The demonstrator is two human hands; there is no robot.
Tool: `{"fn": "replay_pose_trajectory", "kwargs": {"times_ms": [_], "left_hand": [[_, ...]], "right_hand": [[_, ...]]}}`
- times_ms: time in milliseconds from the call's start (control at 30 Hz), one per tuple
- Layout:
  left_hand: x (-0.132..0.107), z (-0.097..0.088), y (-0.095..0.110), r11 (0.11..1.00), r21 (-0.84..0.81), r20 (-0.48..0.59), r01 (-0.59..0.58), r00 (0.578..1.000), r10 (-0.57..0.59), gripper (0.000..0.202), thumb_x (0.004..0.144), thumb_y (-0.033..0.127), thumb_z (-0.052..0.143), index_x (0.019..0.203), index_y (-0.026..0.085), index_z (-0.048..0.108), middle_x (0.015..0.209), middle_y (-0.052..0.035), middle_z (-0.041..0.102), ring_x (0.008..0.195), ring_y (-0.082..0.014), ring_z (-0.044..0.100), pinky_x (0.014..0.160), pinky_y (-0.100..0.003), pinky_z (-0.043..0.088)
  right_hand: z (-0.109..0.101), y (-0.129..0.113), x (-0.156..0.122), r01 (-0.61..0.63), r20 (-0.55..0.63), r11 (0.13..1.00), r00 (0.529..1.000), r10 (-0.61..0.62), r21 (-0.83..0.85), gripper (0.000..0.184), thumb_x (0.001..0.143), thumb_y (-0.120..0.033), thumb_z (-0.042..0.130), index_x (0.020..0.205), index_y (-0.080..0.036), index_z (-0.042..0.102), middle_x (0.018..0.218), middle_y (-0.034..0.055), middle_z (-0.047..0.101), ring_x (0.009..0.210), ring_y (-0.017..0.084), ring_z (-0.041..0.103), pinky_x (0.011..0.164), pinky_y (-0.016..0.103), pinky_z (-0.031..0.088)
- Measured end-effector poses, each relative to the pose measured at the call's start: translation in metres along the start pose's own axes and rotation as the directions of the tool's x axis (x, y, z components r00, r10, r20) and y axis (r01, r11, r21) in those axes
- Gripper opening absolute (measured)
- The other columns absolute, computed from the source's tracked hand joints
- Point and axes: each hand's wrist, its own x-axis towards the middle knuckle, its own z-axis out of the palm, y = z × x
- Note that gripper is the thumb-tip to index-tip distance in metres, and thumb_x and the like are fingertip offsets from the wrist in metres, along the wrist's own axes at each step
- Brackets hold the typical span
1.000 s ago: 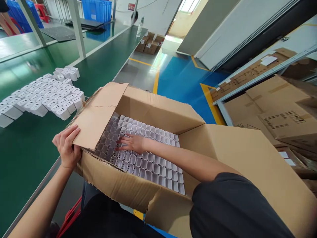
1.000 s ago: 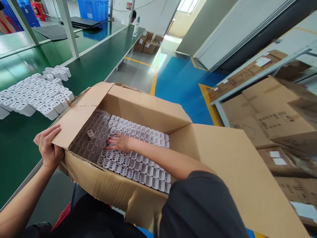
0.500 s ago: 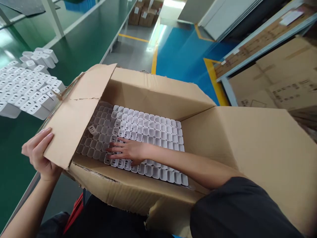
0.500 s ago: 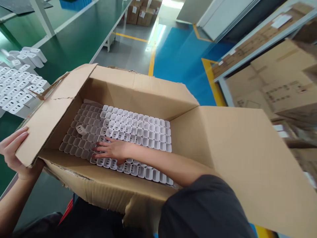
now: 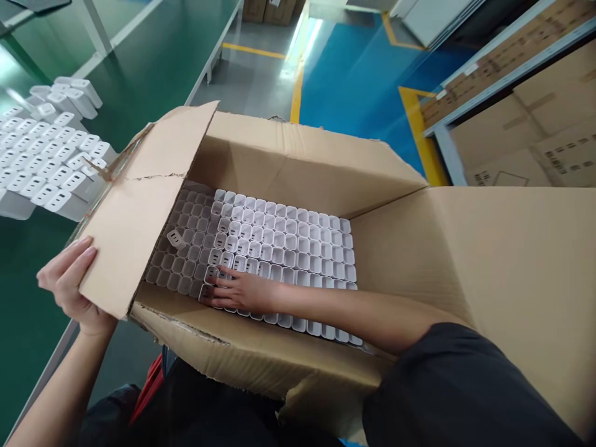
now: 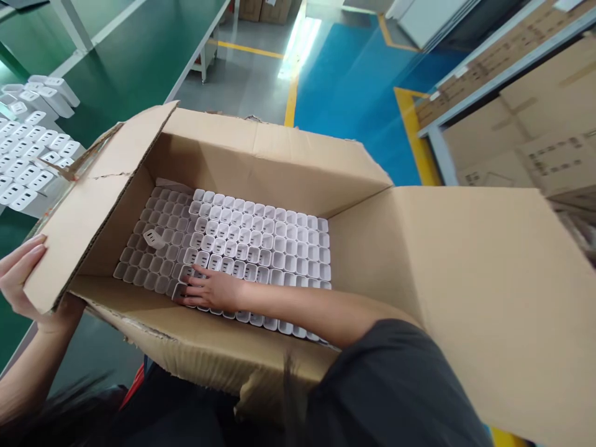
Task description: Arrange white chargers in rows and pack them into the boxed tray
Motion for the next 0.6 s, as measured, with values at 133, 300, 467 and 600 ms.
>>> {"fn": "replay_pose_trajectory", "kwargs": {"times_ms": [133, 300, 467, 600], "left_hand": [[0.001, 0.002, 0.003, 0.997, -0.018, 0.027, -0.077, 0.997, 0.078, 0.034, 0.095, 0.044, 0.045, 0.109, 0.018, 0.061, 0.114, -0.0145, 0.069, 0.111, -0.0273, 0.063, 0.096, -0.05, 0.048], [-0.001, -0.002, 0.004, 0.998, 0.01, 0.108, -0.07, 0.992, 0.068, 0.027, 0.097, 0.028, 0.044, 0.118, 0.02, 0.06, 0.12, -0.0122, 0.067, 0.116, -0.0248, 0.061, 0.1, -0.048, 0.041], [-0.002, -0.002, 0.0, 1.0, 0.009, 0.189, 0.005, 0.982, -0.006, 0.029, 0.095, 0.03, 0.049, 0.119, 0.024, 0.062, 0.124, -0.0104, 0.066, 0.117, -0.0254, 0.058, 0.101, -0.045, 0.037], [0.008, -0.01, 0.004, 0.996, -0.023, 0.376, 0.088, 0.924, -0.073, 0.034, 0.093, 0.034, 0.05, 0.123, 0.025, 0.064, 0.132, -0.009, 0.063, 0.126, -0.0265, 0.053, 0.109, -0.047, 0.033]], "right_hand": [[-0.027, 0.005, 0.005, 0.053, 0.073, 0.996, 0.996, -0.058, 0.074, 0.074, 0.078, -0.009, 0.064, 0.147, -0.017, 0.04, 0.134, 0.0134, 0.058, 0.135, 0.032, 0.042, 0.115, 0.053, 0.029], [-0.119, 0.019, 0.005, -0.031, 0.062, 0.973, 0.998, 0.017, 0.23, 0.103, 0.063, -0.02, 0.074, 0.154, -0.008, 0.027, 0.142, 0.0185, 0.049, 0.131, 0.036, 0.043, 0.108, 0.049, 0.039], [-0.197, 0.008, -0.033, -0.213, -0.088, 0.899, 0.96, 0.265, 0.382, 0.108, 0.071, -0.038, 0.074, 0.159, -0.019, 0.014, 0.154, 0.0128, 0.033, 0.141, 0.034, 0.032, 0.118, 0.051, 0.027], [-0.194, -0.04, -0.058, -0.181, -0.134, 0.692, 0.917, 0.375, 0.699, 0.125, 0.066, -0.055, 0.081, 0.159, -0.024, 0.003, 0.161, 0.0122, 0.022, 0.145, 0.035, 0.03, 0.116, 0.045, 0.033]]}}
